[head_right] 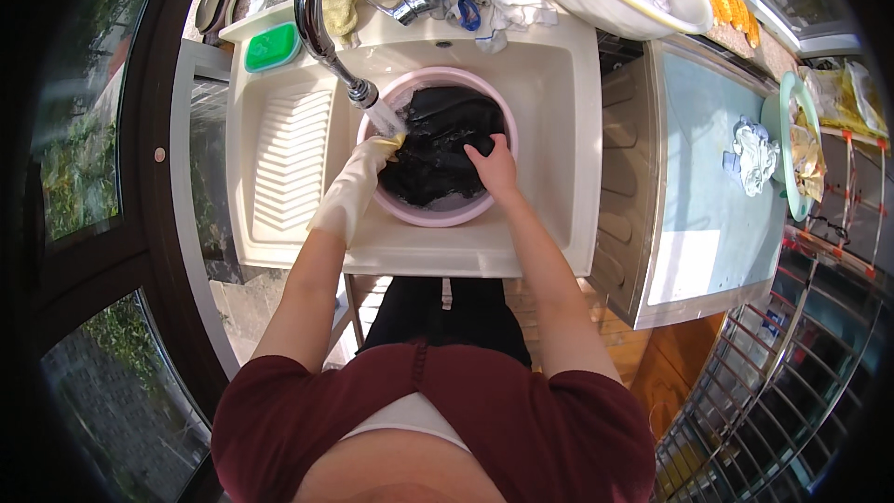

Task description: The person washes black garments by hand in a pink basin within a sink, scrubbing and rinsing them under running water while wearing a protective glove on one hand.

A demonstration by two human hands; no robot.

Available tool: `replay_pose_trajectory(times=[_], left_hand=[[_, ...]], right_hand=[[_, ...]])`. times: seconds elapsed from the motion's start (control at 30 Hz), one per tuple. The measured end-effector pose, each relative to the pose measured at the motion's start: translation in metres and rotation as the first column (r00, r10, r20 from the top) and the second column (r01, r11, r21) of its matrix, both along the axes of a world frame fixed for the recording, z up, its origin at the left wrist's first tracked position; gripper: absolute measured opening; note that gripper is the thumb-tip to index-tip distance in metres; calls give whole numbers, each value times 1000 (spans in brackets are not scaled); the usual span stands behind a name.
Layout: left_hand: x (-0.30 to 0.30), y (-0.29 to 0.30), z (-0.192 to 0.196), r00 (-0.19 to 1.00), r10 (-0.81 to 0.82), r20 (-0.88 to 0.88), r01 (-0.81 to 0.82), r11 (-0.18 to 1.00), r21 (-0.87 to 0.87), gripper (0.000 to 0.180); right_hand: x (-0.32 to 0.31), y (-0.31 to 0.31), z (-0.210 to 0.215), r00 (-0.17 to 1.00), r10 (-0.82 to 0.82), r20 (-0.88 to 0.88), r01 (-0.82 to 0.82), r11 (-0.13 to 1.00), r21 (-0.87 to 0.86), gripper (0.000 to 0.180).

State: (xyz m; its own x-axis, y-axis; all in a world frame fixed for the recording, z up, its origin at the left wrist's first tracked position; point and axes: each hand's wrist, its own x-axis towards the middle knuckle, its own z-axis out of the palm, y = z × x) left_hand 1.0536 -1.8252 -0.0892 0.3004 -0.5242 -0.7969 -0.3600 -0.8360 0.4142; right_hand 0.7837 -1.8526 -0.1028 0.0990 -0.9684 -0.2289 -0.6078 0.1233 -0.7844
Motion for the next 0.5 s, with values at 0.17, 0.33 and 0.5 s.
replay_pose_trajectory(times=[0.17, 0.33, 0.5], left_hand=[[-13, 6, -23, 991, 91, -98, -100, 991, -89, 49], [-7, 25, -46, 937, 198, -288, -267, 938, -223, 44], [-9, 31, -38, 959, 146, -244, -208, 946, -250, 37]], right_hand=[[32, 5, 23, 916, 291, -275, -339, 930, -145, 45], [50, 0, 0, 858, 465, -216, -444, 885, 141, 28], [61, -4, -10, 907, 256, 335, -383, 834, 397, 37]])
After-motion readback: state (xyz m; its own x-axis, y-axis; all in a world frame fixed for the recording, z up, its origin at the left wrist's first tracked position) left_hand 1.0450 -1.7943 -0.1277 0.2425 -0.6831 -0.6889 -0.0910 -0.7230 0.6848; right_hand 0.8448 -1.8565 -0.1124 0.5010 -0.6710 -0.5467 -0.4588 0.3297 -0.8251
